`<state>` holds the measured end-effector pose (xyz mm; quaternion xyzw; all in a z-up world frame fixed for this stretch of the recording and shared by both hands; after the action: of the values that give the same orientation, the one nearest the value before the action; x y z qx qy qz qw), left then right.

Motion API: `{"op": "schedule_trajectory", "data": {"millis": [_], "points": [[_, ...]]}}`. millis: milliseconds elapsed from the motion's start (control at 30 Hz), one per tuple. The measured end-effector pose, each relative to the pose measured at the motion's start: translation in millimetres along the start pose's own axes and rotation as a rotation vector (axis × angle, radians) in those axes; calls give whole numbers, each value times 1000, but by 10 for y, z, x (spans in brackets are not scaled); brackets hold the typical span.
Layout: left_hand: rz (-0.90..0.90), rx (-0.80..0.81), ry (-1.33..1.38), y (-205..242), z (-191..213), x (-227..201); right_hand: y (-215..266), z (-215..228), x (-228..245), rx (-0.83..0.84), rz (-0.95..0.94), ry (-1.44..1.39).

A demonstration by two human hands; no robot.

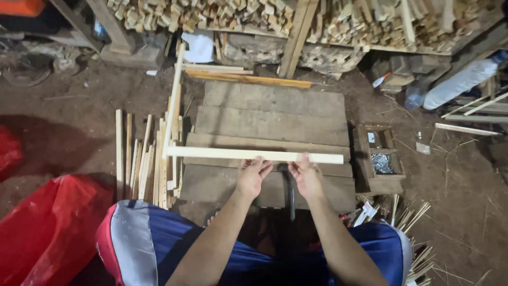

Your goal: The person sits on the ground and assembles a rectangular wooden frame from narrow slats. They pick slats from a pile, align them into a frame shape, position nails, and hammer the joints to fasten the pieces together, fitting additional slats as they work.

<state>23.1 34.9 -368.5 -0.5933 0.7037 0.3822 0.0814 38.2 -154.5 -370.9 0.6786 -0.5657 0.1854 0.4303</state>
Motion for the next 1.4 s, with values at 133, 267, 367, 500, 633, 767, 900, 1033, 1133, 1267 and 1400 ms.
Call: {"op": "schedule_trajectory", "data": {"millis": [133,267,367,500,633,767,900,1033,1133,1267,1400], "points": [[118,-91,41,-158,361,159,-463,244,-337,-62,-55,37],[195,-151,-32,-228,608,287,-715,373,-570,-99,-113,104],[261,-240,-459,-287,758,329,-810,457,-668,-110,-126,106],[-177,-314,-1354,-230,542,144,-839,581,-744,-106,-140,124],[196,-347,-1180,-314,679,193,-715,455,-688,-127,-154,99],[0,-134,-814,-230,641,222,-879,480,-800,-132,-152,84],[-105,25,-911,-147,410,173,-860,353,-782,-223,-121,50],[248,116,-1151,64,262,92,-627,132,-682,-279,-168,133],[237,85,-1128,-10,439,118,-476,129,-718,-315,-119,329],[159,-132,-961,366,412,-432,516,-963,-485,-245,-94,755],[-36,-323,-969,553,755,-903,435,-1361,-1251,60,-140,823]]}}
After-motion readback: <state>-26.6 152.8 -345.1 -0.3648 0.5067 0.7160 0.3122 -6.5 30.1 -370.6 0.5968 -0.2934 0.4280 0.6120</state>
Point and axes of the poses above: each hand's wrist, its own y-axis away from the middle knuckle, its own z-axis out of the back of the hand, x = y × z, the point moved 4 cm from there along -y, towards the middle knuckle, and after that the axes turned 11 degrees about x, right-handed, at the moved point
